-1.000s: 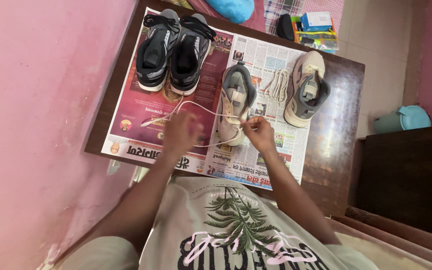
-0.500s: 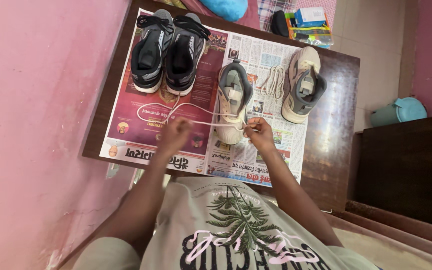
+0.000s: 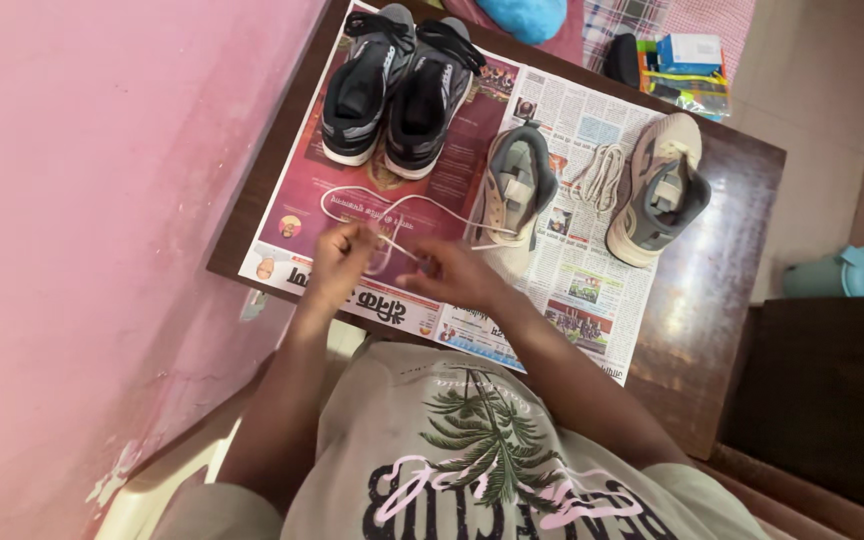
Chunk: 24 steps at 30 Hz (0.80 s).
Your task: The person removes the laces from a pair of light-colored sneakers placed on a newspaper-covered table, then re-laces the same shoes by threading the laces through the eyelets and tying them.
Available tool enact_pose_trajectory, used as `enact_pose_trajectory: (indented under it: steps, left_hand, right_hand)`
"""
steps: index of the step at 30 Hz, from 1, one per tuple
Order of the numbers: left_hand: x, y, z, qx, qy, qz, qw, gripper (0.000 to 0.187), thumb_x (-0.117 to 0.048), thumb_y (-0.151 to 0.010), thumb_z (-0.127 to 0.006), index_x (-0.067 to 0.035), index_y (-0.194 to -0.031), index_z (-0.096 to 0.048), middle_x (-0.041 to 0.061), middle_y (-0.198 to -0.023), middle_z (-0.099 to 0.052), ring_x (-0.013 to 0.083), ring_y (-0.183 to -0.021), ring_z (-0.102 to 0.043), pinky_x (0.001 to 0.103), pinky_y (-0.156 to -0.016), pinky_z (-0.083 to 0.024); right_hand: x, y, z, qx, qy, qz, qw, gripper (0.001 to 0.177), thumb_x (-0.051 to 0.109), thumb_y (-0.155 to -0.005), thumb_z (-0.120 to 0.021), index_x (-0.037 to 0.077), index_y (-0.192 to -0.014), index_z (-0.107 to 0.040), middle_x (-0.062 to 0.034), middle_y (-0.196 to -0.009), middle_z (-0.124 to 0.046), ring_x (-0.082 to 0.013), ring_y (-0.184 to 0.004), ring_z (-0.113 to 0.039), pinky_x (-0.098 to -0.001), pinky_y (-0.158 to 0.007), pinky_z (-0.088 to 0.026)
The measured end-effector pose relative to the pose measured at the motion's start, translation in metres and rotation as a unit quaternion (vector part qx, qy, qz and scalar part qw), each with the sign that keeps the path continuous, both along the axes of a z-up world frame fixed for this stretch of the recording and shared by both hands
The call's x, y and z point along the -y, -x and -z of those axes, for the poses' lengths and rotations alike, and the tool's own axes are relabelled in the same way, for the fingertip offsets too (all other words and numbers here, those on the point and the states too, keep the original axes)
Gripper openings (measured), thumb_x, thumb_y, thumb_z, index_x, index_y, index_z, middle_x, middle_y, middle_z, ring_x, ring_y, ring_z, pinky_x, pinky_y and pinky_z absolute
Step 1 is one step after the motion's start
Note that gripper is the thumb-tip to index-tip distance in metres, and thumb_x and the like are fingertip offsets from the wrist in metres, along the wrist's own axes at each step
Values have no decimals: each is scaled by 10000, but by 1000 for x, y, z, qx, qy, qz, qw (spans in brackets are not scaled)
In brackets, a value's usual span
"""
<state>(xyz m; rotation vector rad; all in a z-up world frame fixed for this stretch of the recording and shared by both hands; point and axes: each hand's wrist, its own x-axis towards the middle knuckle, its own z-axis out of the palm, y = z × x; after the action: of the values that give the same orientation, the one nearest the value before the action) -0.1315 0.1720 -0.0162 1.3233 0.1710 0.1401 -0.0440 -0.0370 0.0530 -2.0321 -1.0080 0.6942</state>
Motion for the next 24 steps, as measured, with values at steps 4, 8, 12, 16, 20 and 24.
enact_pose_trajectory:
  steps: [4,8,12,16,20,24]
  left_hand:
    - [-19,-13,-10,-41,-105,-115,987,396,-319,-1075,-602,-61,-783,-680,-51,-591,-512,44,-517,-403,246,-486,-278]
    - [-31,-16,-14,-55,-210,-156,964,369,-315,-1071,-611,-66,-807,-679,-30,-599,-536,41,-524,-399,254,-492,-282]
    - [-16,-20,1,-99,-200,-126,967,253,-295,-1039,-609,-82,-932,-694,-19,-713,-647,40,-549,-495,240,-487,-366]
    - [14,-22,23,-102,-261,-86,956,167,-215,-973,-639,-77,-1043,-702,-4,-772,-693,37,-657,-620,215,-608,-494]
    - [41,-20,35,-184,-256,-12,949,165,-219,-968,-657,-83,-1030,-727,20,-759,-676,94,-643,-599,256,-605,-485]
    - [47,-13,40,-135,-190,-12,972,176,-191,-971,-660,-31,-1018,-713,30,-777,-692,96,-679,-614,268,-617,-489]
  right_hand:
    - [25,-9,12,-112,3,89,990,388,386,-1035,-590,57,-960,-782,-49,-732,-744,-134,-590,-650,-308,-538,-505]
    - [85,-30,6,26,64,206,976,263,283,-1024,-670,97,-928,-829,-117,-674,-731,-198,-577,-621,-343,-569,-491]
    - [98,-36,2,175,106,340,918,152,226,-848,-759,166,-985,-783,-82,-925,-781,-252,-616,-712,-396,-636,-551]
    - [75,-49,8,251,199,260,911,276,260,-766,-846,172,-1005,-741,-108,-926,-755,-297,-794,-724,-462,-696,-568]
    - [62,-63,20,255,263,206,907,384,286,-762,-859,160,-1062,-654,-90,-980,-743,-322,-845,-731,-484,-709,-572]
    - [82,-77,27,162,204,220,940,313,188,-929,-741,146,-1197,-585,-94,-915,-744,-266,-809,-723,-423,-719,-564]
